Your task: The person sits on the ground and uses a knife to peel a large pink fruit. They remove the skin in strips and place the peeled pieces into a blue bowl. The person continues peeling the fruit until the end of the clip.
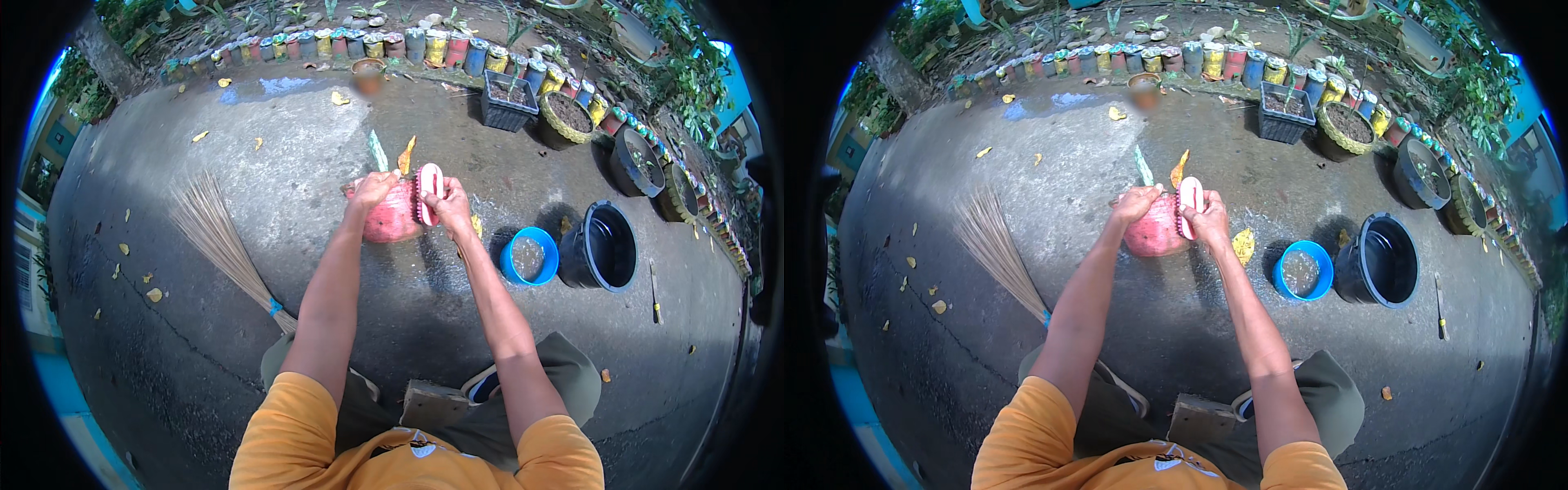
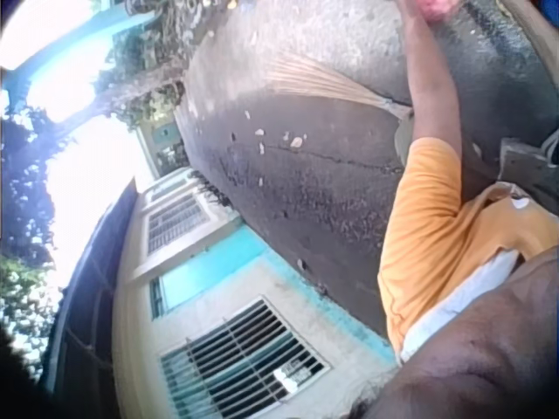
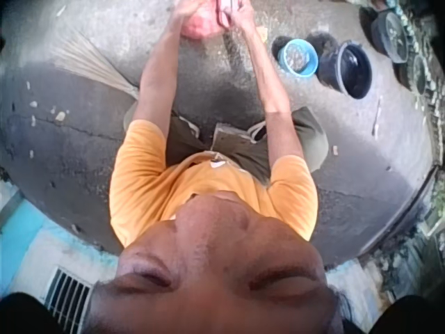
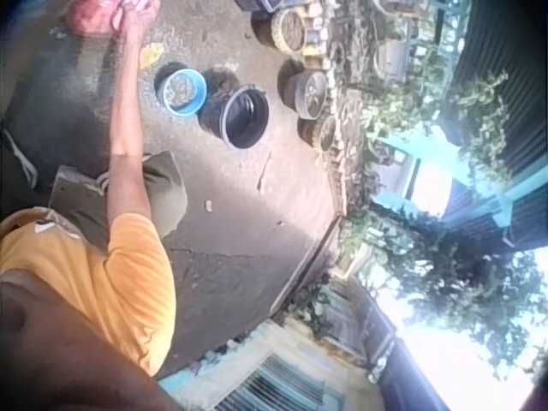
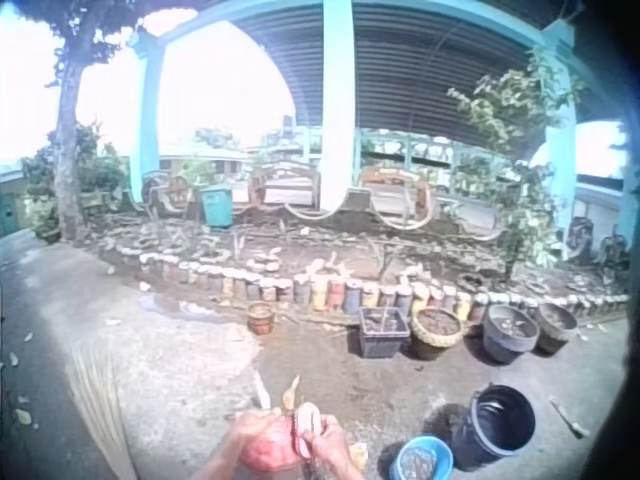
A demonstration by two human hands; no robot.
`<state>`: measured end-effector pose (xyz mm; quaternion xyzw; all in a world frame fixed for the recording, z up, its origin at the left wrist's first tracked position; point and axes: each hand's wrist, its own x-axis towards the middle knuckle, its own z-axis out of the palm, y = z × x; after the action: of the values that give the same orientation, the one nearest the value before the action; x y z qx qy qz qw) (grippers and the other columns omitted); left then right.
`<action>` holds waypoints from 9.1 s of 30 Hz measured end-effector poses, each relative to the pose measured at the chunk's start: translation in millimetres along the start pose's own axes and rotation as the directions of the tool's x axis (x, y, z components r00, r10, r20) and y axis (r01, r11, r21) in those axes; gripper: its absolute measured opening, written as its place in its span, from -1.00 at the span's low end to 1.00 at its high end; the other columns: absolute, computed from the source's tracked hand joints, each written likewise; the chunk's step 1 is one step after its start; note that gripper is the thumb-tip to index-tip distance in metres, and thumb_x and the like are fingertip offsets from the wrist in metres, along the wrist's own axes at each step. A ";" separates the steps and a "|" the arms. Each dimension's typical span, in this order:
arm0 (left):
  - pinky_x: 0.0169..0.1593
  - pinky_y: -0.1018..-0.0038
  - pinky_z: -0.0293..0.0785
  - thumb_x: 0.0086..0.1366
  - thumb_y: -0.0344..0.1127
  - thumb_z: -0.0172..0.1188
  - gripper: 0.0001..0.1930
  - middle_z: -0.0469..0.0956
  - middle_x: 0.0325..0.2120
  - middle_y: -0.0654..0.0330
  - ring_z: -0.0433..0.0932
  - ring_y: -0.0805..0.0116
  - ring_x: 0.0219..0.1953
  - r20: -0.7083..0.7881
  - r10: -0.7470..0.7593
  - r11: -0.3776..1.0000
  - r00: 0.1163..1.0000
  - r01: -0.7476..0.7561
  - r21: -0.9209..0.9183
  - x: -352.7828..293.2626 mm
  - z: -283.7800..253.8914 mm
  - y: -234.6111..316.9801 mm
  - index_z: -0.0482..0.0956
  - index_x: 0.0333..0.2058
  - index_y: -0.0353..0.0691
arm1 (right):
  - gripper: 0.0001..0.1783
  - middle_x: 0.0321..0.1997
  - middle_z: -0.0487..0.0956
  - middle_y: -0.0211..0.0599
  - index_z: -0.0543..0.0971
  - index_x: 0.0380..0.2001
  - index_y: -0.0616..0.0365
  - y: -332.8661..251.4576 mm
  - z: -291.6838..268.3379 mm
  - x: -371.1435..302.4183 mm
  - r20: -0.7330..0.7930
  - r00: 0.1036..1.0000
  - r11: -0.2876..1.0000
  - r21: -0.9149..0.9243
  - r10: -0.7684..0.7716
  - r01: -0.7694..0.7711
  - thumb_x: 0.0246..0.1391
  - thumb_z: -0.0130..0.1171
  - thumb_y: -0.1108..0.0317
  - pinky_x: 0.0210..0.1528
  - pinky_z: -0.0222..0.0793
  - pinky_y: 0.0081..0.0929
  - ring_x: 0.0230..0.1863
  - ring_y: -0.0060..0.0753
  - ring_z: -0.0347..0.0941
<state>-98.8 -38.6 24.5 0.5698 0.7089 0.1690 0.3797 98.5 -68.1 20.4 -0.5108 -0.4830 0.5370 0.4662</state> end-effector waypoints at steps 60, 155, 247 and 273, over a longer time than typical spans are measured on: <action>0.08 0.37 0.40 0.17 -0.18 0.21 -0.63 0.62 -0.14 0.07 0.57 0.22 -0.05 -0.187 0.234 0.971 0.954 -0.240 -0.008 -23.1 26.9 -35.1 0.60 -0.05 -0.12 | -0.15 0.09 0.39 0.16 0.09 0.34 0.04 71.3 54.4 -44.4 -0.203 0.963 0.902 -0.424 -0.177 0.076 0.00 0.21 0.24 0.14 0.29 -0.11 0.10 0.18 0.36; -0.04 0.47 0.42 0.15 -0.11 0.26 -0.68 0.67 -0.33 0.20 0.58 0.42 -0.24 -0.211 0.263 0.965 0.941 -0.253 0.072 4.9 21.4 -27.5 0.66 -0.15 -0.10 | -0.11 0.08 0.41 0.12 0.06 0.35 -0.03 97.8 58.5 -83.9 -0.320 0.947 0.947 -0.305 -0.004 -0.099 -0.02 0.26 0.29 0.13 0.31 -0.17 0.08 0.10 0.40; 0.27 0.22 0.04 0.17 0.29 0.05 -0.47 0.58 -0.07 0.13 0.44 0.12 0.09 0.016 0.110 0.983 0.994 -0.107 -0.152 7.9 3.1 -3.6 0.66 -0.11 0.06 | -0.24 0.13 0.38 0.12 0.19 0.24 0.09 70.8 53.4 -42.5 -0.273 0.949 0.932 -0.358 -0.160 0.054 -0.06 0.20 0.29 0.15 0.31 -0.16 0.10 0.13 0.37; 0.11 0.41 0.24 0.13 0.00 0.24 -0.70 0.67 -0.41 0.24 0.58 0.34 -0.23 -0.125 0.139 0.988 0.982 -0.146 -0.048 8.7 3.1 -18.9 0.69 -0.20 0.05 | -0.10 0.20 0.35 0.00 0.06 0.33 0.09 116.6 51.3 -76.4 -0.328 0.945 0.990 -0.138 -0.024 -0.023 -0.06 0.28 0.40 0.21 0.28 -0.31 0.20 -0.11 0.34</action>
<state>-109.9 -36.6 6.7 0.5965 0.6832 0.2503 0.3389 49.7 -157.8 -87.6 -0.6243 -0.4352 0.4092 0.5034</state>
